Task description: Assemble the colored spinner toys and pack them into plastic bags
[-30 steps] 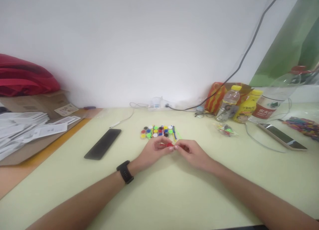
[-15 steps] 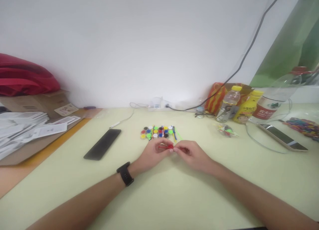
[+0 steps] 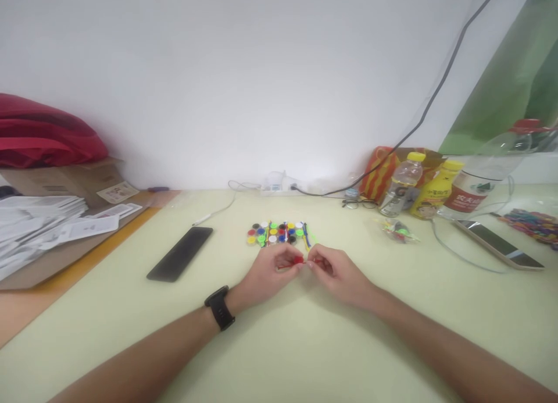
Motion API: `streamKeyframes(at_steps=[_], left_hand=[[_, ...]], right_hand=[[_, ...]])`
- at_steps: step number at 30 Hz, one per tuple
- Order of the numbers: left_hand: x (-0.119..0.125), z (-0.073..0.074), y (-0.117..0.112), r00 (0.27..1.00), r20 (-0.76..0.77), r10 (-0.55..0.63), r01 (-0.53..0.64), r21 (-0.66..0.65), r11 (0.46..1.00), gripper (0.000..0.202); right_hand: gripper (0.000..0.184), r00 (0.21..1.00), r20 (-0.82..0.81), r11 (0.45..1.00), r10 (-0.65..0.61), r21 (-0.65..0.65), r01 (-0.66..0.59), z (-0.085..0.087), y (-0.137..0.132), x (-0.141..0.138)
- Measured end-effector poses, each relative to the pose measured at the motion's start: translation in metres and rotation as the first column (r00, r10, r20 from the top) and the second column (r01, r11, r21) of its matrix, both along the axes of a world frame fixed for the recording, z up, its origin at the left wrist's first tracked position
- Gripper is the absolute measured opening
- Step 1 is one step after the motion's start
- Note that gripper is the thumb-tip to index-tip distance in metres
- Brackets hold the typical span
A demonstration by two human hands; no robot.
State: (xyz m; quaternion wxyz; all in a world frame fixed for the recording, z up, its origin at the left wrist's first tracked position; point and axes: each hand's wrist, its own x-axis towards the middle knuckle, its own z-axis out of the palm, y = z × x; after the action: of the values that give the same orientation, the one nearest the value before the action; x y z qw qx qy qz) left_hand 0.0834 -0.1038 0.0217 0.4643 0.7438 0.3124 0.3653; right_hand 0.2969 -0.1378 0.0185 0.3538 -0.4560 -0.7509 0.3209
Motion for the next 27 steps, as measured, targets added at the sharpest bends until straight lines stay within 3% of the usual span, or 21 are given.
streamKeyframes(at_steps=[8,13,16,19,23,27], left_hand=[[-0.003,0.005,-0.001,1.000,-0.021,0.015,-0.014,0.043,0.999,0.012],[-0.007,0.008,0.005,0.985,0.117,-0.130,0.151,-0.199,0.968,0.010],[-0.010,0.008,0.009,0.974,0.175,-0.140,0.189,-0.303,0.934,0.016],[-0.009,0.008,0.010,0.978,0.193,-0.083,0.145,-0.333,0.932,0.019],[-0.007,0.010,0.010,0.975,0.219,-0.027,0.105,-0.355,0.929,0.018],[-0.007,0.009,0.011,0.971,0.236,-0.037,0.121,-0.356,0.927,0.022]], right_hand=[[0.018,0.996,-0.080,0.999,0.024,-0.041,-0.027,0.003,0.002,-0.001],[0.024,0.990,-0.134,0.996,0.035,-0.073,-0.045,0.003,0.008,0.002],[0.023,0.982,-0.191,0.998,-0.009,-0.056,-0.002,0.000,0.008,0.003],[0.036,0.971,-0.230,0.998,-0.060,0.007,0.063,0.001,0.006,0.003],[0.043,0.977,-0.214,0.997,-0.017,0.064,0.032,0.004,0.001,0.002],[0.062,0.988,-0.152,0.993,0.018,0.118,0.000,0.000,-0.004,0.000]])
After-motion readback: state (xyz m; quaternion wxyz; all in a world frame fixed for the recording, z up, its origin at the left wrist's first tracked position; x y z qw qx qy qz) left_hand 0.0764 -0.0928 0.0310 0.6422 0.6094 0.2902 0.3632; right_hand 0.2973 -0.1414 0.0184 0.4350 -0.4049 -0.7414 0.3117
